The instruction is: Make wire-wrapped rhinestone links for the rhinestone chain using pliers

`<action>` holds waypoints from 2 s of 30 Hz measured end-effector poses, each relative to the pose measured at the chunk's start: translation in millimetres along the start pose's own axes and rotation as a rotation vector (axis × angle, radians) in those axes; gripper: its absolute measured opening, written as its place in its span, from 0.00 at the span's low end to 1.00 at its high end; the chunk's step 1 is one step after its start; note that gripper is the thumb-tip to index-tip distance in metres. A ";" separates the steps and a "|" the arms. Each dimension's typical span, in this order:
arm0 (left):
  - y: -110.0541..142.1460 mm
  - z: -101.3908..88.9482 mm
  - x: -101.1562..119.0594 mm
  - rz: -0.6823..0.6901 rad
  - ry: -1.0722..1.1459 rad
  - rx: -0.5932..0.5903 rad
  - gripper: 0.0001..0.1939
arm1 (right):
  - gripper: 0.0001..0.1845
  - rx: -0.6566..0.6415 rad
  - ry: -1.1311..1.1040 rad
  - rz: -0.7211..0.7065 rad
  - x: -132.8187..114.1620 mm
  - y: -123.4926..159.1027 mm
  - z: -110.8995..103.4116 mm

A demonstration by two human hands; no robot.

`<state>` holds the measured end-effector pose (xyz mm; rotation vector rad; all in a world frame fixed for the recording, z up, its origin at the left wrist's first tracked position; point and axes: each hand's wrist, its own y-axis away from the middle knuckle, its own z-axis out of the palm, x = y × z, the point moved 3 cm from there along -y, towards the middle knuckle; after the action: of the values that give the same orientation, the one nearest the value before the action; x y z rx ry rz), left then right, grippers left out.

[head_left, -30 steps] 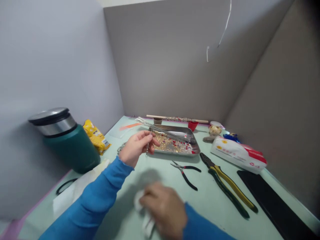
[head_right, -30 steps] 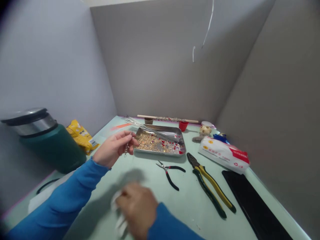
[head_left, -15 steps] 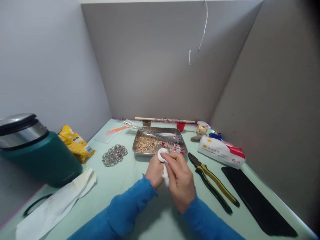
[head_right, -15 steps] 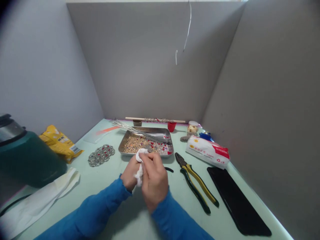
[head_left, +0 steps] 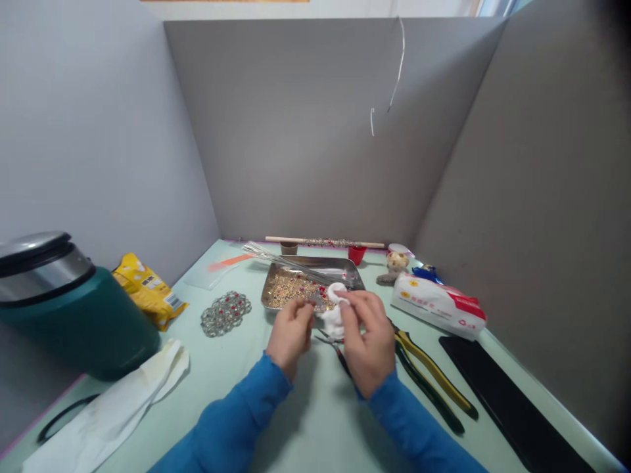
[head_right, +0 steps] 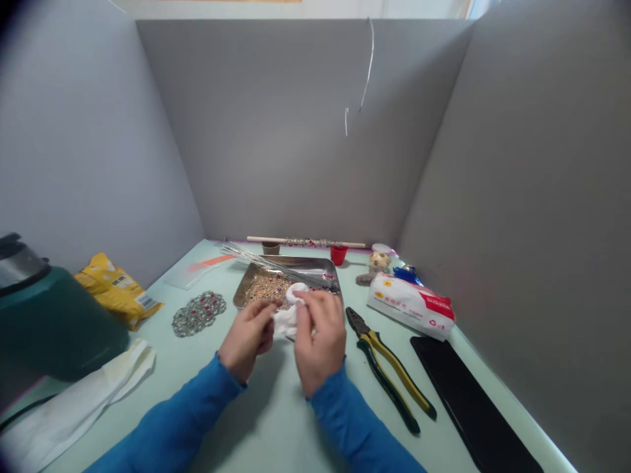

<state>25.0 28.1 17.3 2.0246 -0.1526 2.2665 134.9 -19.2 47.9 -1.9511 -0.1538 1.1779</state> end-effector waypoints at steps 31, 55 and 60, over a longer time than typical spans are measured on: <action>24.6 13.1 7.9 0.678 -0.752 0.046 0.09 | 0.34 -0.375 -1.277 0.862 11.8 4.8 20.9; 30.7 13.4 12.8 0.560 -0.711 0.005 0.09 | 0.38 -0.525 -1.333 0.940 11.0 16.3 22.3; 41.8 1.5 14.8 0.729 -0.780 0.076 0.15 | 0.39 -0.480 -1.286 0.868 13.3 3.0 17.2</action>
<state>18.9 -13.4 31.8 3.1583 -1.0063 1.5636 128.0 -4.5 33.1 -1.2680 -0.2694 3.0753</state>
